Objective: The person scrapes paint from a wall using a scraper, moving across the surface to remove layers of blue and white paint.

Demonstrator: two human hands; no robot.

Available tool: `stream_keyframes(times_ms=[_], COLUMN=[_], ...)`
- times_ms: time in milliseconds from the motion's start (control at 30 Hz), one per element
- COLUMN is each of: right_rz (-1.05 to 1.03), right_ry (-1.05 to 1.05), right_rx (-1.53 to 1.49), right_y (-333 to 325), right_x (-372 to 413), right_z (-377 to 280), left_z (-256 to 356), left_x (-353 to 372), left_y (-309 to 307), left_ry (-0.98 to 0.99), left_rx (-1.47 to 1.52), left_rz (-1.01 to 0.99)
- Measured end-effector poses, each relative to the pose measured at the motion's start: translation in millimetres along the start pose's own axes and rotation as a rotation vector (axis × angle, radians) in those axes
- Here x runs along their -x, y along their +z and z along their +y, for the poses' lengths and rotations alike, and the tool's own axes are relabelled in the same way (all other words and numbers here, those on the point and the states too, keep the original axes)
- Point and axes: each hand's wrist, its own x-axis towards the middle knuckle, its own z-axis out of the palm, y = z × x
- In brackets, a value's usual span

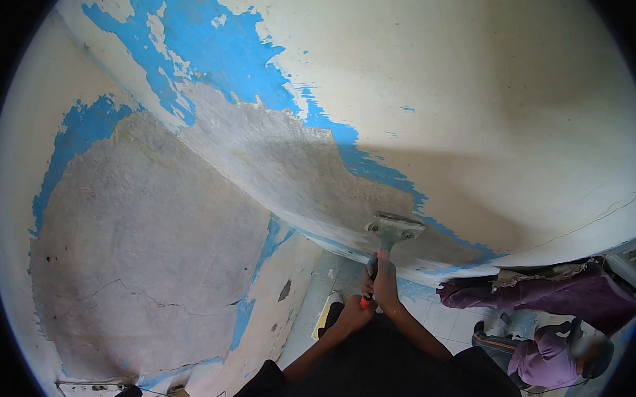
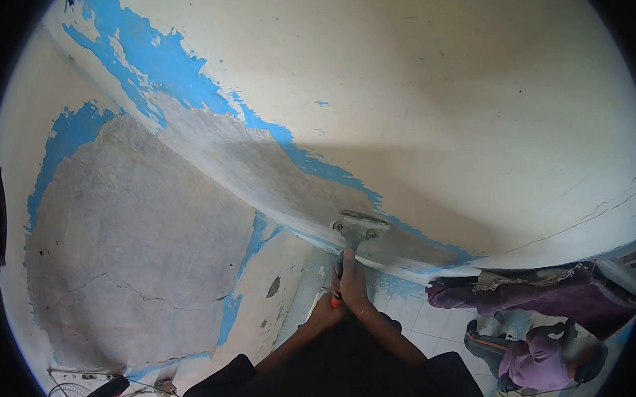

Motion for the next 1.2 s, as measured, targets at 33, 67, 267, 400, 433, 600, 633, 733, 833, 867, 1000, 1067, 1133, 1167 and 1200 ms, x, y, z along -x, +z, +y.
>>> stream_keyframes(times_ms=[33,67,267,400,433,600,633,733,833,867,1000,1067,1133,1167,1200], right_rz=[-0.007,-0.013,0.008,-0.021,-0.026,-0.011,-0.007,-0.023,-0.019,-0.002,0.037,0.041,0.036,0.034,0.034], right_ry=[-0.024,-0.015,0.057,0.021,0.005,0.052,0.052,-0.024,-0.012,0.018,0.054,0.078,0.097,0.099,0.106], right_rx=[0.031,0.02,0.037,-0.024,-0.052,-0.006,-0.004,-0.068,-0.062,-0.036,-0.007,-0.03,-0.054,-0.049,-0.042], right_y=[0,2,-5,0,1,-8,-6,0,-1,-3,-1,0,-2,-3,-5], right_x=[3,5,3,8,9,7,7,12,12,10,9,17,10,8,9], right_z=[-5,-6,6,-19,-23,0,-5,-27,-24,-17,-17,-15,-8,-5,0], left_z=[9,14,-18,14,21,-17,-11,30,20,3,-18,15,9,4,-8], left_x=[1,5,-4,6,8,1,1,12,8,6,-1,10,11,13,13], left_y=[-3,-4,14,6,1,21,19,0,6,13,18,0,8,12,15], left_ry=[-0.006,-0.015,0.087,0.071,0.064,0.067,0.085,0.02,0.064,0.078,0.047,-0.047,0.016,0.045,0.05], left_rx=[0.01,0.021,0.062,0.07,0.069,0.11,0.102,0.056,0.086,0.101,0.105,0.08,0.088,0.094,0.094], left_rz=[-0.013,-0.027,0.015,-0.034,-0.056,-0.019,-0.009,-0.062,-0.037,-0.03,-0.089,-0.144,-0.074,-0.037,-0.041])
